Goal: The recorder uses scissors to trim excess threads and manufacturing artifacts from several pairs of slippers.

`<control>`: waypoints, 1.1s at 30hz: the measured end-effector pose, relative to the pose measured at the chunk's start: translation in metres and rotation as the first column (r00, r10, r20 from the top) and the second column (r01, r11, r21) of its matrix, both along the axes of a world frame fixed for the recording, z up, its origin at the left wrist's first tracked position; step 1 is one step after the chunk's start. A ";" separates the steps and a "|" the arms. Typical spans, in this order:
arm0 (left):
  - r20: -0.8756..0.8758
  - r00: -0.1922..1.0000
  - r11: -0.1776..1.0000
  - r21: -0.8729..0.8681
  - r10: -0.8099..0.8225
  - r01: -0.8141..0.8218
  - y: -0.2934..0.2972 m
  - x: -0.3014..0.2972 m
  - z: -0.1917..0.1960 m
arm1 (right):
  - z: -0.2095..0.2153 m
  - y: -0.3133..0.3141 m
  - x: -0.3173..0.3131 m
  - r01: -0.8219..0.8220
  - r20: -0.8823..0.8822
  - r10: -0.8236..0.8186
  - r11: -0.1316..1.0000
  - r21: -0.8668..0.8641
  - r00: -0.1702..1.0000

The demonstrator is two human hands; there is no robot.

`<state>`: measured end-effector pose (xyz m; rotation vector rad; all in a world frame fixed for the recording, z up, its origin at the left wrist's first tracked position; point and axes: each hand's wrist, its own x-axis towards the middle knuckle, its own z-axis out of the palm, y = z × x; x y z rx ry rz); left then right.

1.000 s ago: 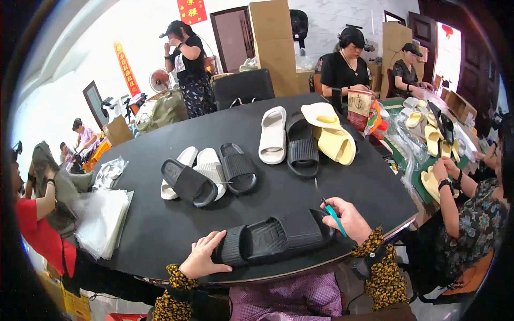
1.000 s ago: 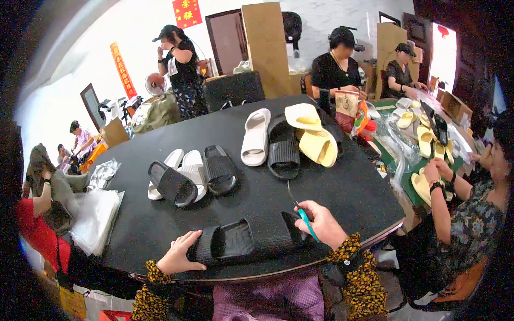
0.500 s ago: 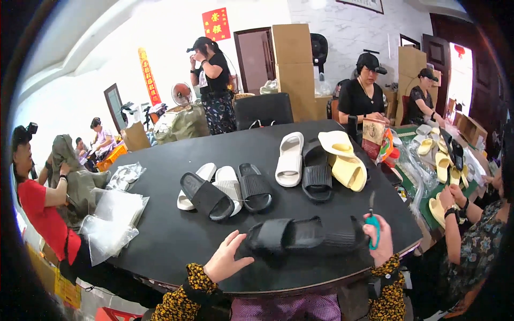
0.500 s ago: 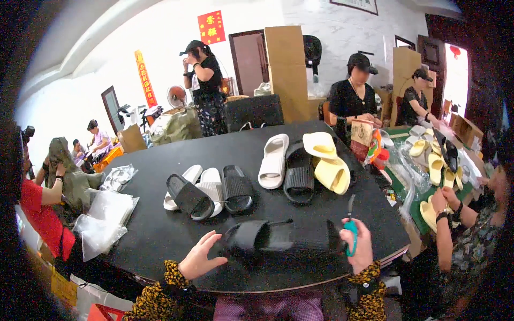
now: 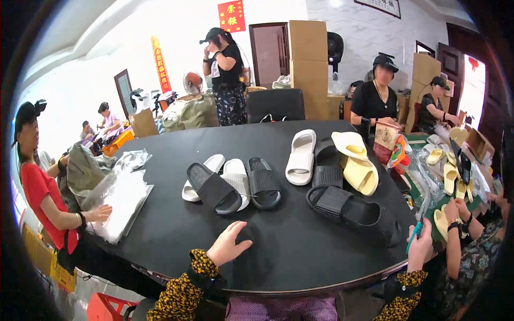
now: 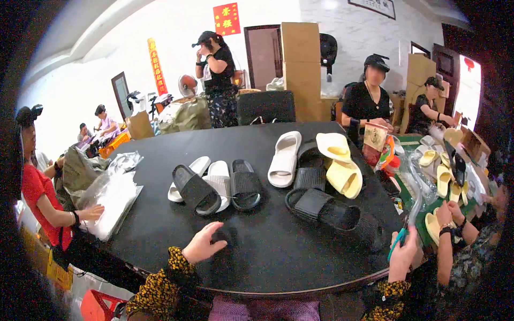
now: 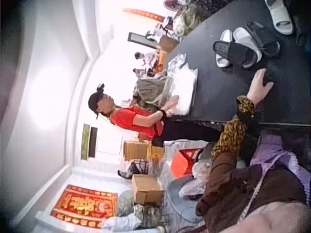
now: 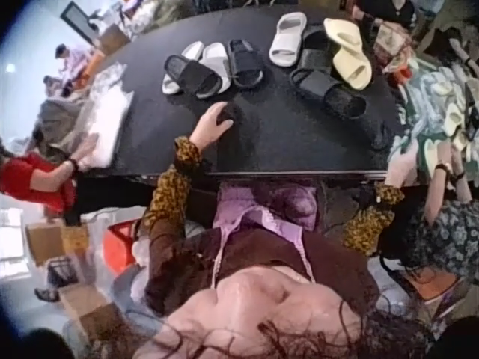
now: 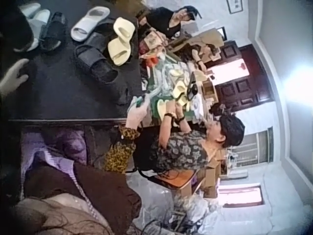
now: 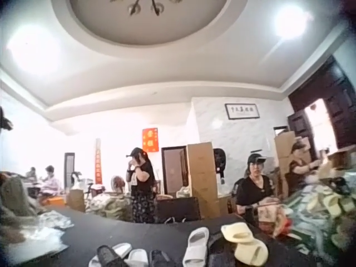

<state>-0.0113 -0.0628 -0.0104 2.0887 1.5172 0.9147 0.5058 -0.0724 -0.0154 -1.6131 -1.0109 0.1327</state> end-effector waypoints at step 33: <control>0.243 0.966 0.995 -0.001 0.093 -0.096 0.083 -0.009 0.007 | 0.008 0.083 -0.291 -0.979 -0.715 0.672 -0.085 0.187 -0.195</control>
